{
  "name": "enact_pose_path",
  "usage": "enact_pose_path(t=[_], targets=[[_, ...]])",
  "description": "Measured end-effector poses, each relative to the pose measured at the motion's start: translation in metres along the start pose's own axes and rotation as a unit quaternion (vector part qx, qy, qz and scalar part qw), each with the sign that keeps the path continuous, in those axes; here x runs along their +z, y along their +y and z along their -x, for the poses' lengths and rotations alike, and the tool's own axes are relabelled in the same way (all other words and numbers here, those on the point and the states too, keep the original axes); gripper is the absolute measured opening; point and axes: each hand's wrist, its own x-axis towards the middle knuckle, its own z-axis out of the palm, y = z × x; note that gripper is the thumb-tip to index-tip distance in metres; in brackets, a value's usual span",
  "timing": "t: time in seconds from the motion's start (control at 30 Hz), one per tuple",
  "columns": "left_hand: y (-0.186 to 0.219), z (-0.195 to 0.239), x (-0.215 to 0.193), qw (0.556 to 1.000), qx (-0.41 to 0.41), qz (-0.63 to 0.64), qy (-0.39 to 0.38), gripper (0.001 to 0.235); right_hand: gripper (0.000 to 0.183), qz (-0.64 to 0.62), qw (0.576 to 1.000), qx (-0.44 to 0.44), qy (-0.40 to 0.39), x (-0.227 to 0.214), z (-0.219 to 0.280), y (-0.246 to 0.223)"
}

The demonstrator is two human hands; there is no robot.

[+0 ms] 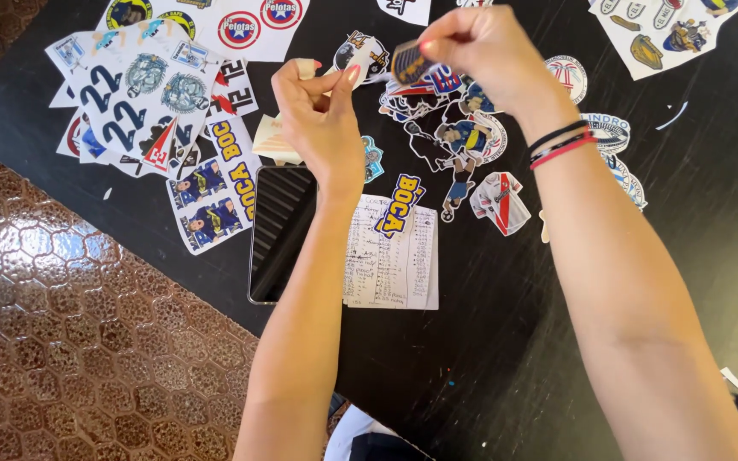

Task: The person sorts through a pile of printed stickers on a dark table, picking them up and arranging them. They then use scissors to trim the edges of several stickers, including a circular logo and a jersey design, placing the finished pieces back on the table.

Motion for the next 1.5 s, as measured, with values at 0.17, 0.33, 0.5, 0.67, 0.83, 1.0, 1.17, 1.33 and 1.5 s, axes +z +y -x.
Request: enact_pose_path(t=[0.17,0.33,0.5,0.67,0.83,1.0,1.17,1.33,1.5], targets=[[-0.008,0.004,0.002,0.999,0.026,0.02,-0.04,0.039,0.008,-0.201,0.968,0.139,0.057,-0.013,0.008,-0.01],[-0.03,0.011,0.01,0.947,0.284,-0.058,-0.137,0.015,0.024,-0.241,0.932,0.201,0.183,-0.012,0.045,-0.058],[-0.001,0.022,0.005,0.819,0.535,-0.109,-0.175,0.017,0.022,-0.28,0.931,0.198,0.125,-0.015,0.074,-0.064],[0.005,0.029,0.01,0.792,0.576,-0.08,-0.184,0.016,0.017,-0.284,0.928,0.231,0.07,-0.022,0.077,-0.056],[-0.015,0.043,0.019,0.916,0.325,-0.018,-0.234,0.017,0.014,-0.258,0.938,0.138,0.183,-0.024,0.077,-0.048],[-0.001,0.024,0.016,0.989,0.143,0.027,-0.041,0.031,0.016,-0.06,0.919,0.24,0.307,-0.053,0.093,-0.069],[-0.004,0.01,0.006,0.997,0.01,0.031,0.07,0.033,0.023,0.065,0.934,0.232,0.264,-0.029,0.067,-0.06],[-0.018,0.0,0.002,0.988,-0.009,0.053,0.145,0.033,0.023,0.096,0.965,0.129,0.208,0.012,-0.04,-0.03],[-0.008,-0.005,-0.001,0.983,-0.079,0.076,0.146,0.035,0.024,0.239,0.946,0.134,0.175,0.013,-0.104,0.028]])
